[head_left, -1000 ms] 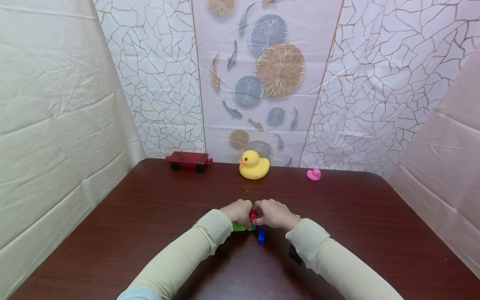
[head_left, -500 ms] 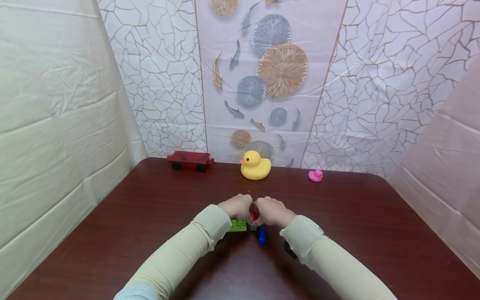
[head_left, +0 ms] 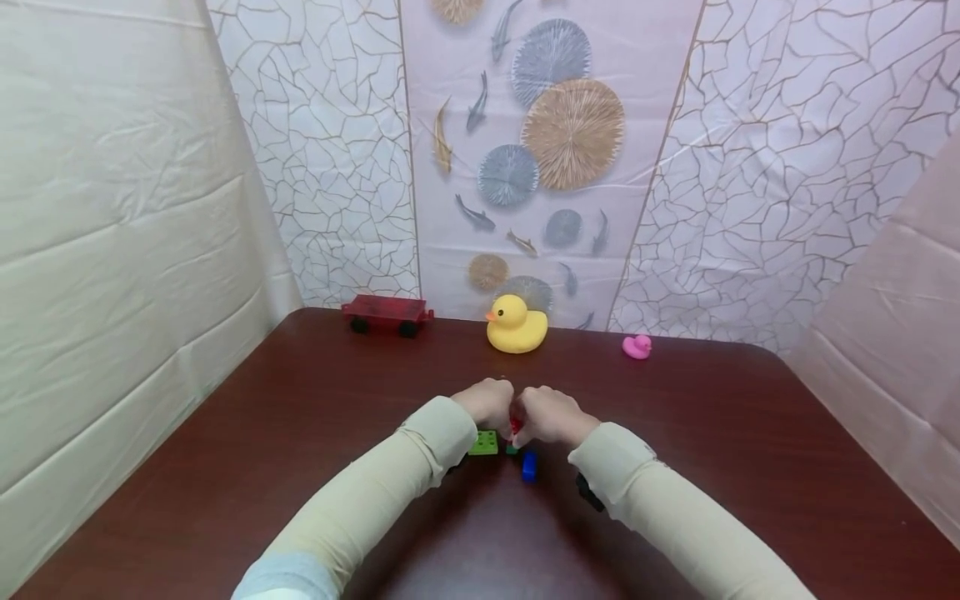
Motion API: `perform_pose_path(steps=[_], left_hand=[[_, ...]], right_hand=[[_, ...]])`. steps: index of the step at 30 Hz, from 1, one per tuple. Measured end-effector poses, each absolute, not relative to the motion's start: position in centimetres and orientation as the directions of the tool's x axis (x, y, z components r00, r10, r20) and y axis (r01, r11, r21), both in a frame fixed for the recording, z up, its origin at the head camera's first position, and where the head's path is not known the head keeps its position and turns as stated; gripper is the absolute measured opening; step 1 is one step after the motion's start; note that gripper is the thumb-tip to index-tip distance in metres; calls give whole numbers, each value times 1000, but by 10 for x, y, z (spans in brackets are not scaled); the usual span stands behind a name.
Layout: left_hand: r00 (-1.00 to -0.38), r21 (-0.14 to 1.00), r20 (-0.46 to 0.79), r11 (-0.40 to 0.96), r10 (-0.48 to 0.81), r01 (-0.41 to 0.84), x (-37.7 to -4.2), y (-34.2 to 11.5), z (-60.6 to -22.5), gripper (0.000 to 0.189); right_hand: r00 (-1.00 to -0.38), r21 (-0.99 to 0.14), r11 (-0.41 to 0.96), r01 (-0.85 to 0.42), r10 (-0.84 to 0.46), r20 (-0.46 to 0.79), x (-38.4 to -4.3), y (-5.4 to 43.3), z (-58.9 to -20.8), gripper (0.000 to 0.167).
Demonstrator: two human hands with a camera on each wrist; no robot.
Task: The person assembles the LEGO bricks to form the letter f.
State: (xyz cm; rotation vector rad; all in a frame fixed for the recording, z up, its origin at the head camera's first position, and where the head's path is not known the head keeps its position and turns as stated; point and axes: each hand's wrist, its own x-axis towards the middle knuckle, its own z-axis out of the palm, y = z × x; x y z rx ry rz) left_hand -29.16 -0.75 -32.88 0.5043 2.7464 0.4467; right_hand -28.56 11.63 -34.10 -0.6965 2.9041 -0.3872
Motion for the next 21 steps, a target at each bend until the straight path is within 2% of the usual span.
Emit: perform_pose_path(steps=[7,11,17,21], left_hand=[[-884,326,-265,899,385,294,-287,-5,-319,22],[-885,277,-250,905,392,323,-283,-4,-318,20],[-886,172,-243,916,396,362,-272,-9,-321,23],[-879,169,-252,913,404,371,-264,-18,-325,23]], right_hand=[[-898,-257,872,-416,-439,-39,-284,132,-330,38],[-905,-240,883,-404,-423,-31,-285,136,-326,31],[-886,-212,870,-445,-462,-36,-284,128,-334,25],[-863,-201,851,-486,-503,-40,-284,121,-340,21]])
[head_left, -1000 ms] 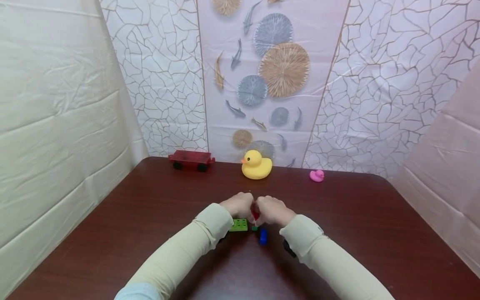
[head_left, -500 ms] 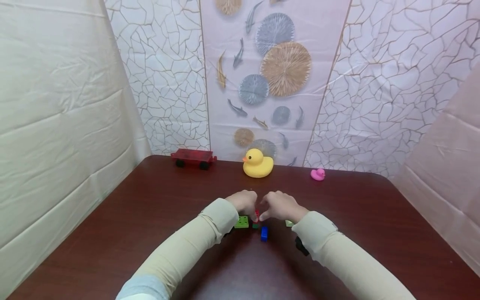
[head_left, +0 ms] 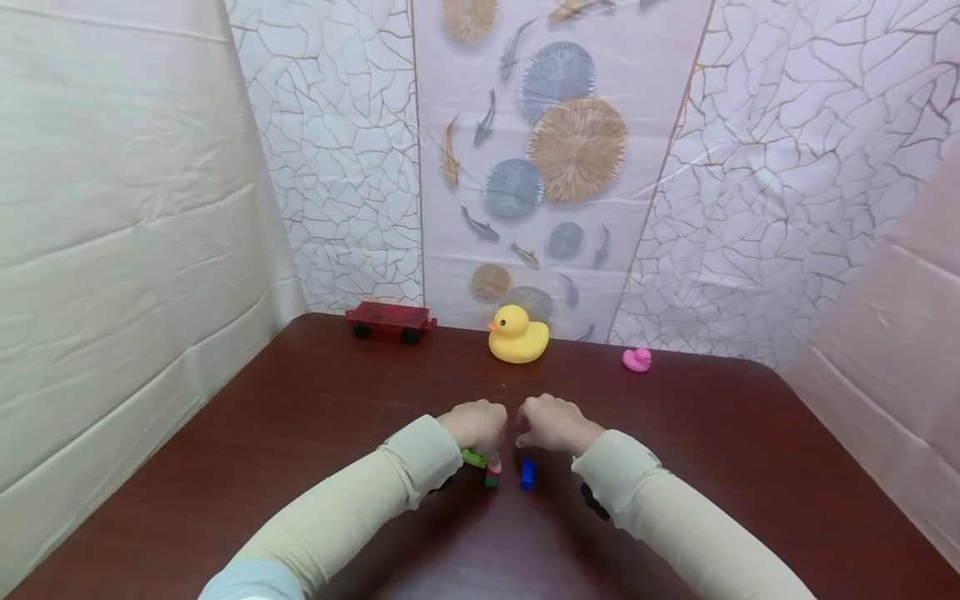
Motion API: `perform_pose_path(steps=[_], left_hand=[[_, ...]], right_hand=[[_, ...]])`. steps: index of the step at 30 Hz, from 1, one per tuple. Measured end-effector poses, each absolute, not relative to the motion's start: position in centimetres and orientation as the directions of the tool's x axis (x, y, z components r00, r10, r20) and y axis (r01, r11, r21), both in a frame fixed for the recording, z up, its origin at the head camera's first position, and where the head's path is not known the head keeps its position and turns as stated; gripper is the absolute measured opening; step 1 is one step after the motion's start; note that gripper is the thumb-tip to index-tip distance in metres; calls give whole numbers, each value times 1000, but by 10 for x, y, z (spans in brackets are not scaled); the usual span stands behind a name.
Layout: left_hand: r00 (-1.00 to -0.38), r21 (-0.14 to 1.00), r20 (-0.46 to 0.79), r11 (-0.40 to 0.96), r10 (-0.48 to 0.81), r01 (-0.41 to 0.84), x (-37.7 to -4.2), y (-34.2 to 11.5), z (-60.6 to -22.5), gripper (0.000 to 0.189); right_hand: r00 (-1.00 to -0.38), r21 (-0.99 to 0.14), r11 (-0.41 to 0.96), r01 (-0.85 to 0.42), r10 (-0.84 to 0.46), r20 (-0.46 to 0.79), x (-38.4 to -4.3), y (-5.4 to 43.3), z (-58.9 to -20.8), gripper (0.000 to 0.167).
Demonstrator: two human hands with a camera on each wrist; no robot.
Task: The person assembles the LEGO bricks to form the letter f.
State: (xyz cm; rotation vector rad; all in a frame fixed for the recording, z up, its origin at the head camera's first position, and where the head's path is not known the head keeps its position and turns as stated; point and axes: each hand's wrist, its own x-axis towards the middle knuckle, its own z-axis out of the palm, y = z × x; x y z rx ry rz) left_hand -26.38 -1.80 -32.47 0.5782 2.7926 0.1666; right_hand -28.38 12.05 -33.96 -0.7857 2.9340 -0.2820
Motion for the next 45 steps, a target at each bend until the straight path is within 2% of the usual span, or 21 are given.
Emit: perform_pose_path(steps=[9,13,18,23,28,36,45], left_hand=[[-879,242,-214,895,426,374,-252,-41,-335,22],[-882,251,-212,896,420,366,-248,-45,-337,20],[-888,248,-193,896,418,368,-245,-49,-338,23],[-885,275,-194,889,424,365,-243,-51,-335,22],[-880,263,-205,890,429,372,-246,-51,-332,23],[-891,281,-212,898,402,339,-258,-52,-332,20],[-896,315,-201,892,396,323,-269,-32,-333,19]], right_hand=[[-791,-226,780,-583,-609,-59,-286,93,-349,6],[-771,-221,770,-599,-628,-99,-285,77,-354,15],[-796,-186,795,-577,-599,-90,-286,65,-361,23],[-822,-164,833,-528,-550,-147,-288,67,-358,20],[-846,-113,869,-481,-494,-202,-291,84,-348,13],[-867,-90,896,-435,-443,-228,-298,115,-341,19],[-878,-98,909,-406,-418,-233,-294,141,-340,20]])
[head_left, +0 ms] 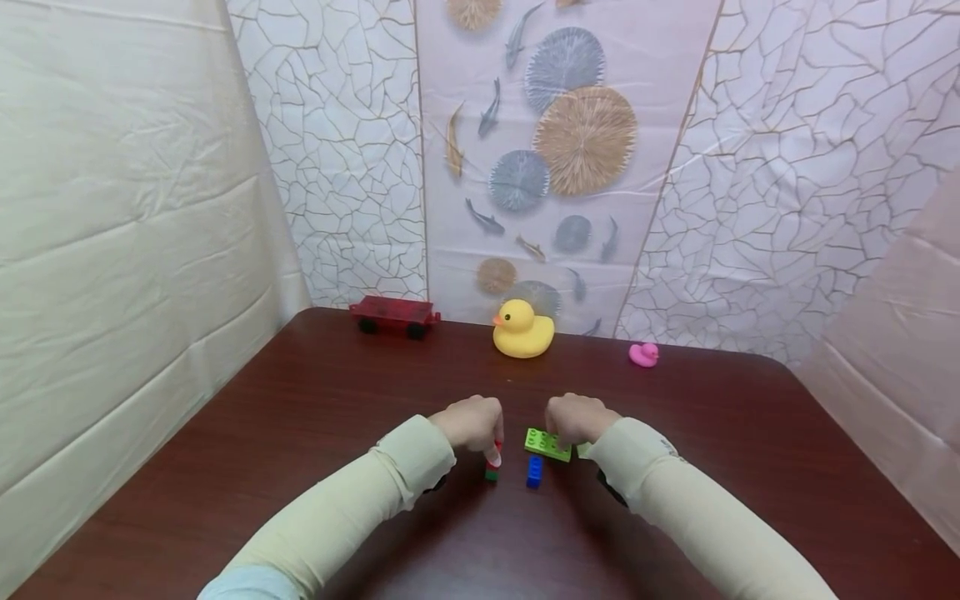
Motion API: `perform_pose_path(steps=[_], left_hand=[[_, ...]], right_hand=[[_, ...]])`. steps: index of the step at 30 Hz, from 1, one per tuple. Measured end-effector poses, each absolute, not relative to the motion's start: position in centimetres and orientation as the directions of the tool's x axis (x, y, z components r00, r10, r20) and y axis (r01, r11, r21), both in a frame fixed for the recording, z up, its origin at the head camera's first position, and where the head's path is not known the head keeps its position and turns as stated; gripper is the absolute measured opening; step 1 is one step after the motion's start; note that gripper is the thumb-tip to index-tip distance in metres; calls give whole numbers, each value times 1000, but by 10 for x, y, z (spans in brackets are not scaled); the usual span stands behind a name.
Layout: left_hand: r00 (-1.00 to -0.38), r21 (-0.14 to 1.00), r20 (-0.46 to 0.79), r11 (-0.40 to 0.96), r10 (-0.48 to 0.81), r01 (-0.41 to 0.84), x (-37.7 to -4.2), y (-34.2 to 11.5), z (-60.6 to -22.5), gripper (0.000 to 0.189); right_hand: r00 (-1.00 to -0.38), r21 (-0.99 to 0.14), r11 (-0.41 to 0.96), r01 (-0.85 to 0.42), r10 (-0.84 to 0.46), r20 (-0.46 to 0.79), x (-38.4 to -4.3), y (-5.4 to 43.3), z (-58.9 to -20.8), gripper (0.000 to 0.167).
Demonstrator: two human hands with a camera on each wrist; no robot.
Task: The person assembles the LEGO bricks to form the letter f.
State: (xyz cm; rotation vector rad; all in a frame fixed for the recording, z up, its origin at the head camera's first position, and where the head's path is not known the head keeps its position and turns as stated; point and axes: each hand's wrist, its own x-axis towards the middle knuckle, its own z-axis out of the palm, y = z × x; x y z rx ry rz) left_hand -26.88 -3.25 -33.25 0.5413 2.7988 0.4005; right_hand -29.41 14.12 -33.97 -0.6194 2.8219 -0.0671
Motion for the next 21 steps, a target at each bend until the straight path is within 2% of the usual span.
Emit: perform_pose_path(steps=[3,8,12,21], left_hand=[[-896,314,-192,890,401,331,-271,-26,-332,19],[-893,316,-194,888,405,334,-275,-18,-332,19],[-895,314,-174,884,411,345,-278,-12,-334,19],[-895,329,-158,877,416,350,-278,-5,-335,18]], right_hand=[[-879,-110,910,-399,-414,-238,-293,145,-340,26],[-893,-119,924,-363,-382,-237,-291,148,-343,21],[-896,-103,923,-370,-384,-222,-288,149,-349,28],[-897,-122,916,-382,-399,-190,-285,151,-348,15]])
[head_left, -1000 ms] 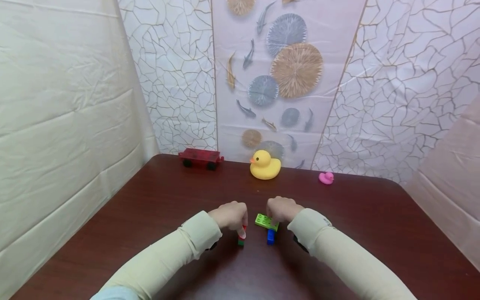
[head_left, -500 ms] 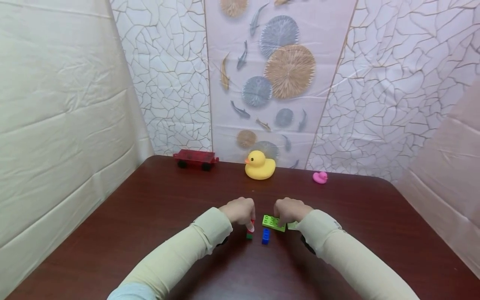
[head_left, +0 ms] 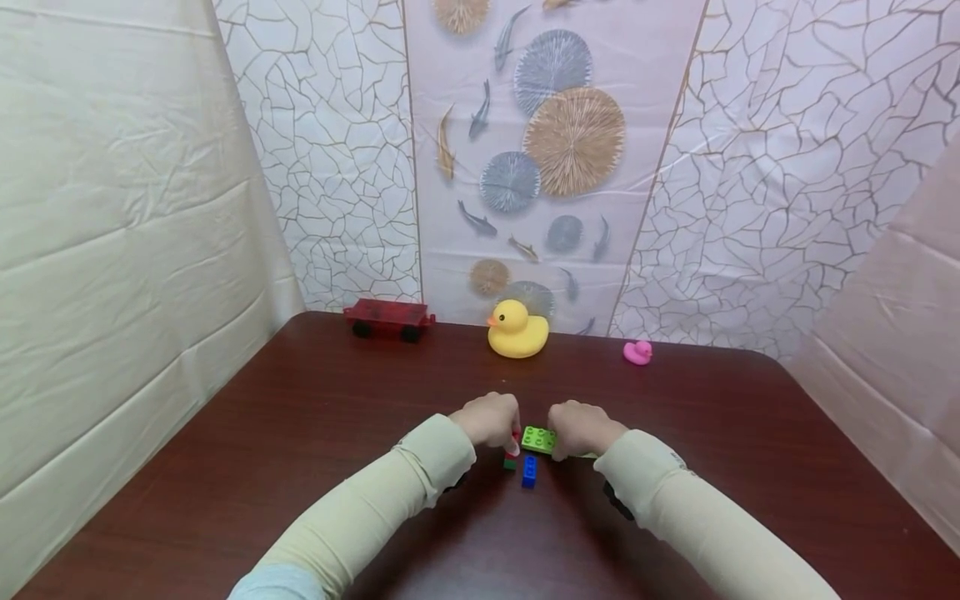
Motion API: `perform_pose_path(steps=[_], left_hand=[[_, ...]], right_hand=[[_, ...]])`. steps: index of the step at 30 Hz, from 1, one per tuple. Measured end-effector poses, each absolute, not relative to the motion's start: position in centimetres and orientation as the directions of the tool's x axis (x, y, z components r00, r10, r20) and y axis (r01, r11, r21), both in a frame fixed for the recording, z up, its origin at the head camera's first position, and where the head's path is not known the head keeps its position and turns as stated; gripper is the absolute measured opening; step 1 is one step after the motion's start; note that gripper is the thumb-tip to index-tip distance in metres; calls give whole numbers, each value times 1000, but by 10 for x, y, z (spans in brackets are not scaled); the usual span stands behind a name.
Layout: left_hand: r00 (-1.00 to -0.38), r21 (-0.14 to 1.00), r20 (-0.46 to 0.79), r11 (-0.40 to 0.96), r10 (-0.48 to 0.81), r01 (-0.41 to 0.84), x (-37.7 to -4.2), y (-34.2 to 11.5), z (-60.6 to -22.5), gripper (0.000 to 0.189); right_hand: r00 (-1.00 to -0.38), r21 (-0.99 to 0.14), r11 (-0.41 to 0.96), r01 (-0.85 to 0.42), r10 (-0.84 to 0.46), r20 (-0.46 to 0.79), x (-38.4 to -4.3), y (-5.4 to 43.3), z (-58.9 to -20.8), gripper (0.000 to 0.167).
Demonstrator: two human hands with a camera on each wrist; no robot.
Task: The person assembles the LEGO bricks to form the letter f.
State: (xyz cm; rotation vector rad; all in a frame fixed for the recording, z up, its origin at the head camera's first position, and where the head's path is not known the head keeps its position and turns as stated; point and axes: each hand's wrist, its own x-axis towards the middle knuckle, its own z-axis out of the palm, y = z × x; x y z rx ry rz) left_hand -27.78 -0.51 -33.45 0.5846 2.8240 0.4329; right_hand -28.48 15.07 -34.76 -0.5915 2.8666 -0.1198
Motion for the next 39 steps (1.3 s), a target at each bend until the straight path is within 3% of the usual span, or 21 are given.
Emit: perform_pose_path(steps=[9,20,31,39], left_hand=[[-895,335,-139,871,423,360,-276,-6,-337,16],[-892,312,-187,886,411,343,-272,0,-334,16],[-898,274,-182,898,401,345,-270,-2,-336,27],[-903,262,-182,904,389,337,-270,-3,-335,25]], right_hand=[[-892,-249,896,-367,-415,-178,-275,161,-322,29],[-846,-344,832,-436,-509,-157,-266,158,-318,24],[-832,-332,813,-478,-541,-128,-270,152,-325,23],[-847,-332,828,-451,-515,-134,-269,143,-327,24]])
